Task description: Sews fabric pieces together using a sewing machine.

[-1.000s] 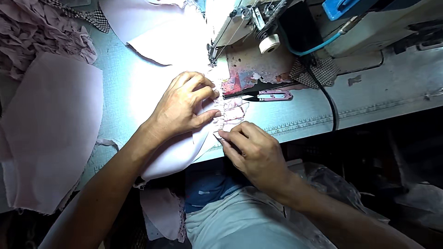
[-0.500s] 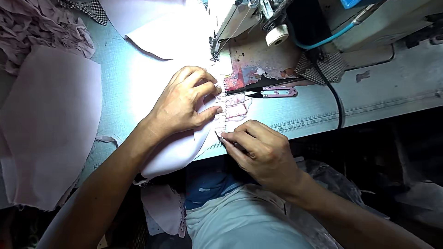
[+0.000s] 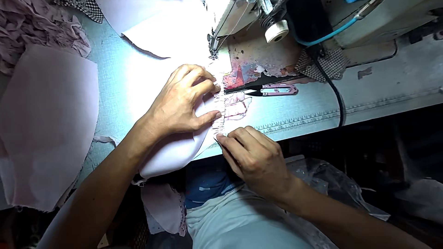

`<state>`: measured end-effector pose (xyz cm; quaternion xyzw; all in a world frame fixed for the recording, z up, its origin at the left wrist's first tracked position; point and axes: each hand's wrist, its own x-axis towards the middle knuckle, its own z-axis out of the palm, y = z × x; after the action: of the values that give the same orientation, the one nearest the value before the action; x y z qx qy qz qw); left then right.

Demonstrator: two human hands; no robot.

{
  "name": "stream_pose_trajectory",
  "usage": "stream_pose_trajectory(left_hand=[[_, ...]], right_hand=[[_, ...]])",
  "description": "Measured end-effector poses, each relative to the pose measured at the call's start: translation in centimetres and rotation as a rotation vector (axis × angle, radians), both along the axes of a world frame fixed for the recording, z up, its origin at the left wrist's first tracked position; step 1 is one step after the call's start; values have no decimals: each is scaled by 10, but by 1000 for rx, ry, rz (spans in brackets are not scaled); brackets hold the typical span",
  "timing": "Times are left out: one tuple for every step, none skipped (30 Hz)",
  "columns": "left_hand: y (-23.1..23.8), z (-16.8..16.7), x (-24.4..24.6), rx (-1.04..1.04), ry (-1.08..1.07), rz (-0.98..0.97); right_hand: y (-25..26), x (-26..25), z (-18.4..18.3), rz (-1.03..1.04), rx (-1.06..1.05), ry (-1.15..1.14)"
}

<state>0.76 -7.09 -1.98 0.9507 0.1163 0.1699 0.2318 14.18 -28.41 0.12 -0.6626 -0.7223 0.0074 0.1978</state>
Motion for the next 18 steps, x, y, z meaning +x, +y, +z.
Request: stream_pose_trajectory(left_hand=[[0,0,0,0,0,0],[0,0,0,-1,-1,-2],[0,0,0,-3,-2,-4],[0,0,0,-5,-2,-6],[0,0,0,-6,-2,-7],[0,0,0,-6,-4,-7],[1,0,0,-4,-5,-7],[1,0,0,-4,-2,-7],[0,0,0,-3,1,-6],[0,0,-1,-3,2,-6],[0,0,-1,-3,3,-7],[0,0,-1,-3,3,-9],[0,1,-1,-4,4,-11],[0,1,0,-2,6,-12],[0,1,0,1,5,-11],[0,1,0,3,4,-10],[0,1,0,3,4,-9],[0,1,-1,0,1,-8]], right_hand=[[-1,0,0,5,4,-11],[-2,1,-1,8,14,-19],[-3,2,-2,10,25,-22],[-4,2,-3,12,35,-20],[-4,3,-4,11,43,-16],[-5,4,-5,11,50,-14],[-5,4,-6,12,54,-12],[-5,4,-7,11,52,-11],[-6,4,-7,7,41,-5],[-7,4,-6,1,27,0],[-8,5,-6,-2,22,9],[-8,6,-7,-4,28,28],[-7,7,-7,-6,44,52],[-7,8,-9,-12,67,79],[-6,8,-9,-21,90,110],[-6,7,-10,-26,110,132],[-6,7,-11,-24,126,139],[-6,6,-11,-18,135,132]])
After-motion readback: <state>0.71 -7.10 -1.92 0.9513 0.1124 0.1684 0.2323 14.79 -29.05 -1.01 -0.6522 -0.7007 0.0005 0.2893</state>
